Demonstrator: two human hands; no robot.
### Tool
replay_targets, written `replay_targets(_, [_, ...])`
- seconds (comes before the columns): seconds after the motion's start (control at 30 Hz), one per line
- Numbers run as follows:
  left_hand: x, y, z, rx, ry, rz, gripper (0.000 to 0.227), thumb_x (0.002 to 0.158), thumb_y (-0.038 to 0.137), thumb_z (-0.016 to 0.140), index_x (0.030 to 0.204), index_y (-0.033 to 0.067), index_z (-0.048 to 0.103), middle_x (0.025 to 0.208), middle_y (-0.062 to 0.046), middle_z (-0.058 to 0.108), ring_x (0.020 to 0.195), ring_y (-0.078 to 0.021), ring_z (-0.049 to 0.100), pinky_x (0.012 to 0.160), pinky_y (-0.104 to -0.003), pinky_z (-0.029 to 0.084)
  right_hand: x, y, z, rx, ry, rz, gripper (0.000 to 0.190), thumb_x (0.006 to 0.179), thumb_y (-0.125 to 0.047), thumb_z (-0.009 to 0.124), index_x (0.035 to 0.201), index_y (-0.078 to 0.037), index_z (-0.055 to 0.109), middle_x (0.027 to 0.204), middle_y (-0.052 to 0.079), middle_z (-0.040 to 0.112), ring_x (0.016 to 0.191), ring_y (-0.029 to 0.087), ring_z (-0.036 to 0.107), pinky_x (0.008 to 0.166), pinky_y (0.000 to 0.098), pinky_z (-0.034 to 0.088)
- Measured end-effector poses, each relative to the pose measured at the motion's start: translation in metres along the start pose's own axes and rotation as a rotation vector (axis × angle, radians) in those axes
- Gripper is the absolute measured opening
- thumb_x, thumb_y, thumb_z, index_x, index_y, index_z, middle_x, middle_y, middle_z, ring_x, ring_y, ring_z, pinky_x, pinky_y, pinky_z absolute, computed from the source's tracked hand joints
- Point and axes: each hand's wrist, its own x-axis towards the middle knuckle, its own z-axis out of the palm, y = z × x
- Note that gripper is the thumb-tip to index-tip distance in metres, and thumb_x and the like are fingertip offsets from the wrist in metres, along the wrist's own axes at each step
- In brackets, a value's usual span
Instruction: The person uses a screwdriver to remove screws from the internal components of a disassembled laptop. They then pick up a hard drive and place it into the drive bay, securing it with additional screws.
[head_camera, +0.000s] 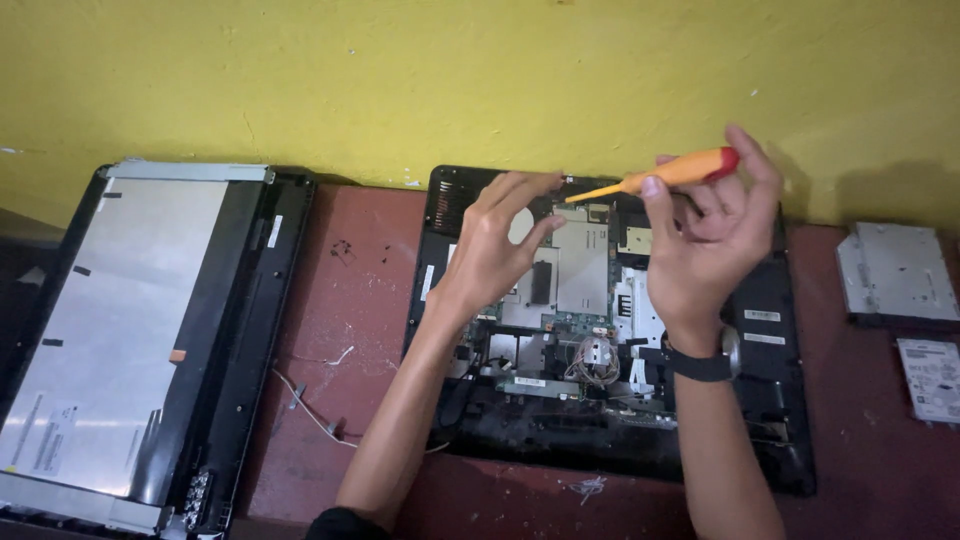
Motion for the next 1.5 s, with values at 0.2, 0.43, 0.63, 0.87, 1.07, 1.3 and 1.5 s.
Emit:
replay_targets(0.2, [-0.003, -0.016, 0.002, 0.007, -0.094, -0.209, 0.036, 0.091, -0.012, 0.064, 0.124, 0.0007, 0.070, 0.111, -0.017, 0.071, 0.110, -0.0344, 0.066, 0.096, -0.047, 0.054, -0.010, 0.031, 0.011, -0.167, -0.194, -0.051, 0.060, 0.094, 0.020, 0.073, 0.146, 0.011, 0.044, 0.112, 0.036, 0.063, 0.103, 0.050, 0.071, 0.082, 0.0519, 0.066])
replay_targets(0.43, [-0.001, -0.010, -0.006, -0.062, -0.216, -0.263, 0.031, 0.091, -0.009, 0.066, 0.120, -0.0011, 0.072, 0.109, -0.021, 0.074, 0.106, -0.0363, 0.068, 0.089, -0.047, 0.056, -0.016, 0.021, 0.020, -0.288, -0.303, -0.109, 0.056, 0.093, 0.016, 0.074, 0.144, 0.011, 0.049, 0.115, 0.035, 0.064, 0.106, 0.053, 0.069, 0.085, 0.0518, 0.064])
replay_targets(0.63, [-0.001, -0.008, -0.004, -0.088, -0.243, -0.312, 0.031, 0.092, -0.011, 0.063, 0.120, 0.0002, 0.071, 0.105, -0.020, 0.075, 0.100, -0.0342, 0.072, 0.087, -0.046, 0.059, -0.024, 0.029, 0.020, -0.329, -0.354, -0.101, 0.057, 0.094, 0.012, 0.075, 0.146, 0.008, 0.049, 0.116, 0.029, 0.063, 0.104, 0.046, 0.072, 0.086, 0.0455, 0.064])
replay_targets(0.87, [-0.002, -0.009, -0.001, -0.112, -0.251, -0.320, 0.023, 0.091, -0.013, 0.063, 0.108, -0.0002, 0.069, 0.096, -0.021, 0.075, 0.096, -0.0365, 0.075, 0.083, -0.047, 0.060, -0.026, 0.032, 0.021, -0.332, -0.383, -0.088, 0.056, 0.095, 0.010, 0.074, 0.145, 0.007, 0.049, 0.115, 0.028, 0.062, 0.103, 0.046, 0.072, 0.086, 0.0457, 0.064])
replay_targets(1.07, [0.001, -0.001, -0.006, -0.113, -0.273, -0.331, 0.024, 0.090, -0.017, 0.061, 0.105, -0.0026, 0.073, 0.099, -0.024, 0.074, 0.099, -0.0390, 0.075, 0.086, -0.046, 0.060, -0.026, 0.031, 0.021, -0.362, -0.388, -0.087, 0.055, 0.096, 0.008, 0.074, 0.146, 0.005, 0.050, 0.115, 0.027, 0.062, 0.105, 0.045, 0.072, 0.087, 0.0448, 0.064])
replay_targets(1.3, [0.000, -0.002, -0.005, -0.091, -0.291, -0.316, 0.025, 0.090, -0.017, 0.061, 0.108, -0.0048, 0.073, 0.102, -0.025, 0.074, 0.101, -0.0380, 0.075, 0.088, -0.044, 0.060, -0.028, 0.034, 0.021, -0.394, -0.383, -0.075, 0.056, 0.096, 0.007, 0.076, 0.146, 0.004, 0.051, 0.117, 0.028, 0.063, 0.106, 0.045, 0.072, 0.086, 0.0446, 0.063])
replay_targets(1.5, [0.001, -0.001, -0.005, -0.062, -0.290, -0.327, 0.026, 0.089, -0.017, 0.062, 0.109, -0.0054, 0.074, 0.103, -0.024, 0.074, 0.101, -0.0364, 0.075, 0.087, -0.043, 0.060, -0.030, 0.037, 0.022, -0.384, -0.377, -0.055, 0.056, 0.096, 0.007, 0.075, 0.146, 0.004, 0.051, 0.120, 0.028, 0.062, 0.109, 0.046, 0.071, 0.088, 0.0451, 0.063])
